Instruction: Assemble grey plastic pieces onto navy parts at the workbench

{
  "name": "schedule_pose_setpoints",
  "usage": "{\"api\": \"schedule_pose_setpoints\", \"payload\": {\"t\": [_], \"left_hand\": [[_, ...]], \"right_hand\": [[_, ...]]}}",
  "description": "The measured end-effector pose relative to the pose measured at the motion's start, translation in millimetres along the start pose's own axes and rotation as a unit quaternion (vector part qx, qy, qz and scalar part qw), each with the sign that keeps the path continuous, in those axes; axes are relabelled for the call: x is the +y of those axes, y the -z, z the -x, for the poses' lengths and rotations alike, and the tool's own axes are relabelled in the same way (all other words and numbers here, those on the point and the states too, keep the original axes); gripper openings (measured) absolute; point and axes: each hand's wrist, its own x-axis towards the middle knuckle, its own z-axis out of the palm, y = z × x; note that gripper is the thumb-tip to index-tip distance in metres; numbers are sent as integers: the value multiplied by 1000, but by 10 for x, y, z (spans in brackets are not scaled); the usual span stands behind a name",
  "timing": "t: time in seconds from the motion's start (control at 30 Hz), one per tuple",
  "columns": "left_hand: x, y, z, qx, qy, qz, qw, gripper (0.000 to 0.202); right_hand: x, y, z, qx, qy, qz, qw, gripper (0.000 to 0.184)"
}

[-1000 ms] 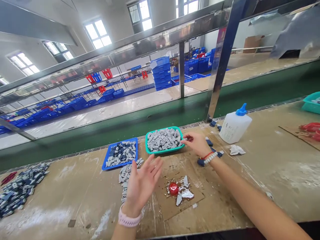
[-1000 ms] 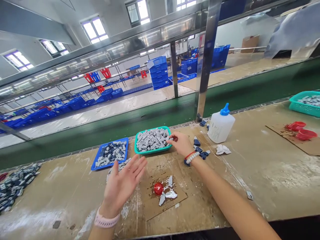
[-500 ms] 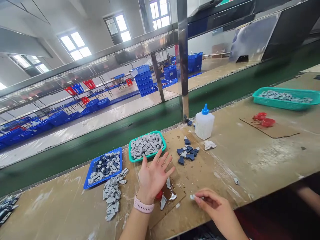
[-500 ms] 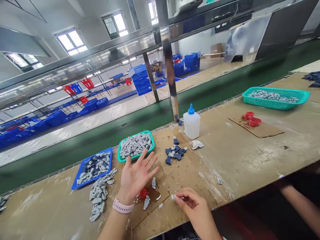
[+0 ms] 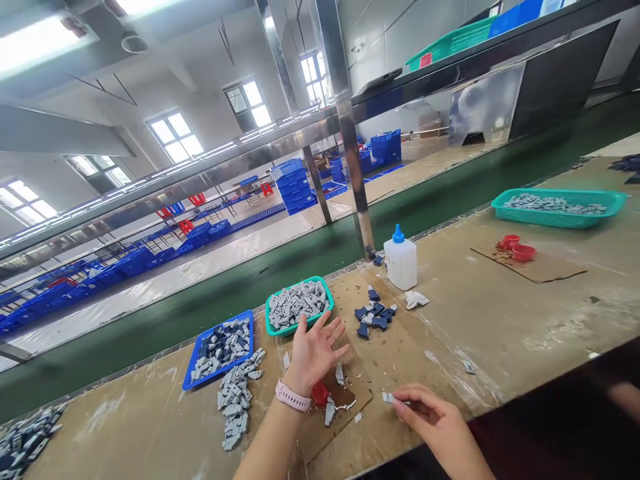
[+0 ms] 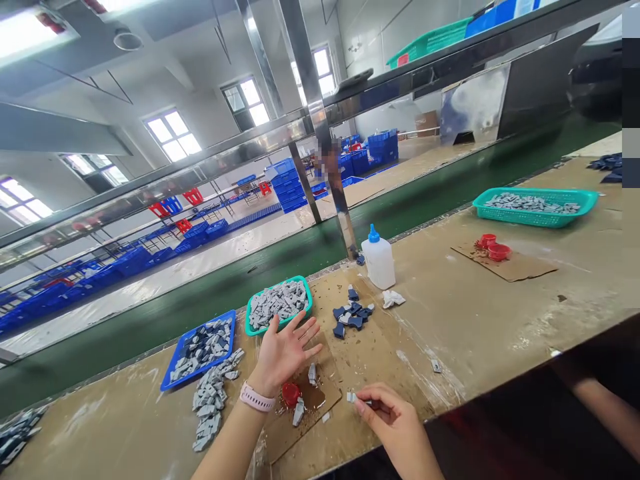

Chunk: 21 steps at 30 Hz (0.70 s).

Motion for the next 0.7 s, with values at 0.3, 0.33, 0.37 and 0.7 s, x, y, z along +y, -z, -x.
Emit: {"api": "schedule_pose_setpoints", "payload": {"t": [0.3, 0.33, 0.37, 0.7], "left_hand": [[218, -139, -901, -90, -181, -412, 888, 15], [244, -183, -1029, -122, -193, -443, 867, 14], [266, -229, -1155, -155, -201, -468, 846, 15], [213, -509, -1789, -232, -238, -497, 801, 17]], "right_hand": [[-43, -68, -130, -58, -11, 57, 997, 30], [-65, -82, -142, -64, -9, 64, 996, 30], [-87, -94, -154, -69, -4, 70, 995, 29], [-214, -198, -259, -30, 9, 127, 991, 29]]}}
